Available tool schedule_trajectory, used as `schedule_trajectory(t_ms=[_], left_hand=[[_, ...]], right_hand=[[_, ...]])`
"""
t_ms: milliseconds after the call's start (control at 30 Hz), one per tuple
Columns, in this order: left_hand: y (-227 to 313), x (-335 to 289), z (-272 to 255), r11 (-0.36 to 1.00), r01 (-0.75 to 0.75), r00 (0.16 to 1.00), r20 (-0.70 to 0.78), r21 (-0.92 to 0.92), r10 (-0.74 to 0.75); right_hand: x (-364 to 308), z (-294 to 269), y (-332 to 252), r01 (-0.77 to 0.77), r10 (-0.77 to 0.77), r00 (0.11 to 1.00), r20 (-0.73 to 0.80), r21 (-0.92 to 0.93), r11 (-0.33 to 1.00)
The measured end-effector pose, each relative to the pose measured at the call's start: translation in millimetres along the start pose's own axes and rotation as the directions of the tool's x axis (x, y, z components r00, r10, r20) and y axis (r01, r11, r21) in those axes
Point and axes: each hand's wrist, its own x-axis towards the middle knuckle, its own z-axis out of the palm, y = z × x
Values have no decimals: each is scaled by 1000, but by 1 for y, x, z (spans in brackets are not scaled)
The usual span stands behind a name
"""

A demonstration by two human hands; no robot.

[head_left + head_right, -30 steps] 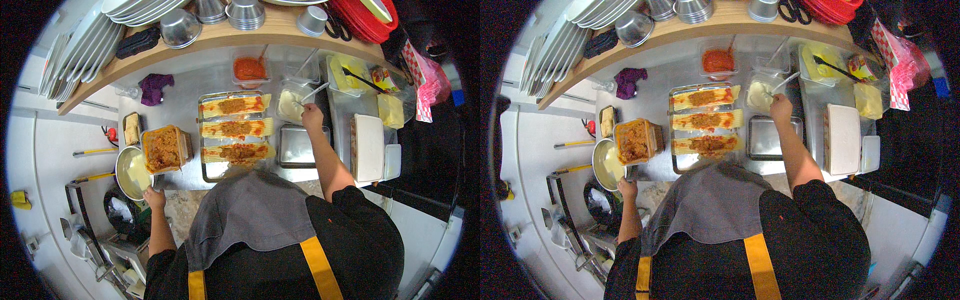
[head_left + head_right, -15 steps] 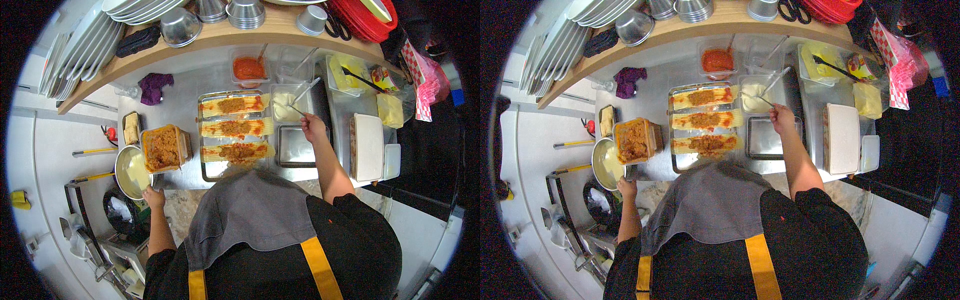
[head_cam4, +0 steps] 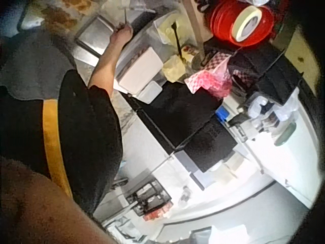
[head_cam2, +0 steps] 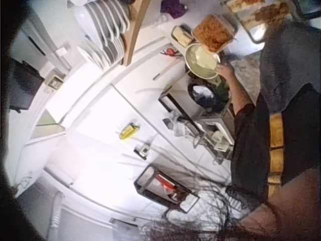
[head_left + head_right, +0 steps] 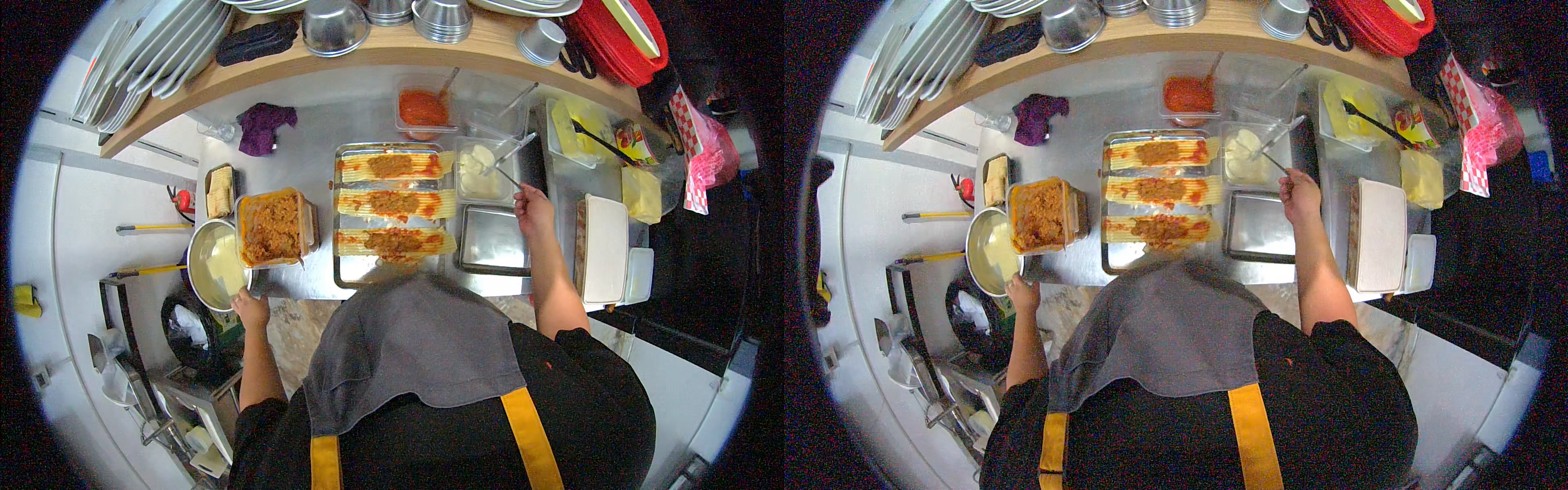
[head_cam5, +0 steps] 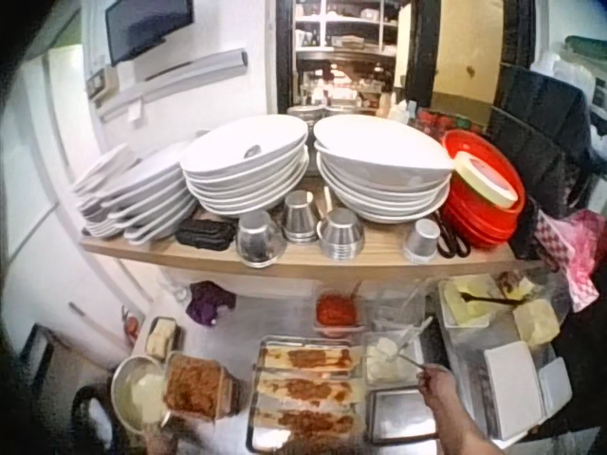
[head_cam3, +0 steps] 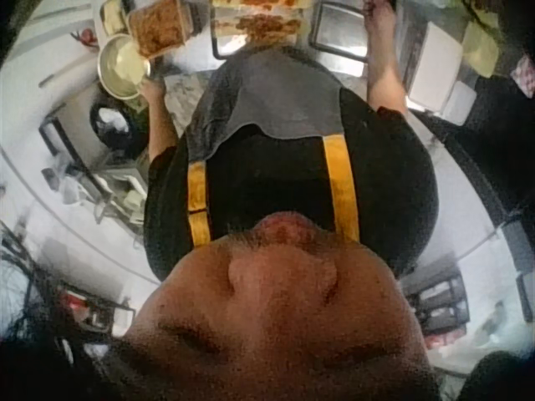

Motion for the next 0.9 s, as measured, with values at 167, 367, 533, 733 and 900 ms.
schedule_trajectory(t_ms=[167, 367, 533, 733, 900], left_hand=[[0, -2, 0, 999, -28, 998, -51, -19, 27], [2, 0, 0, 1000, 7, 999, -40, -31, -9], [1, -1, 0, 1000, 9, 1000, -19, -15, -10], [7, -3, -4, 999, 19, 999, -33, -33, -20], [6, -3, -8, 998, 19, 1000, 17, -59, -18]], right_hand=[[4, 0, 10, -87, 88, 996, -28, 27, 996], [-4, 3, 7, -98, 99, 995, -16, 53, 994], [-21, 10, -4, -62, 60, 998, 18, 69, 996], [-18, 12, 1, -15, 14, 1000, 20, 28, 1000], [-9, 7, 20, -95, 88, 988, -128, -46, 994]])
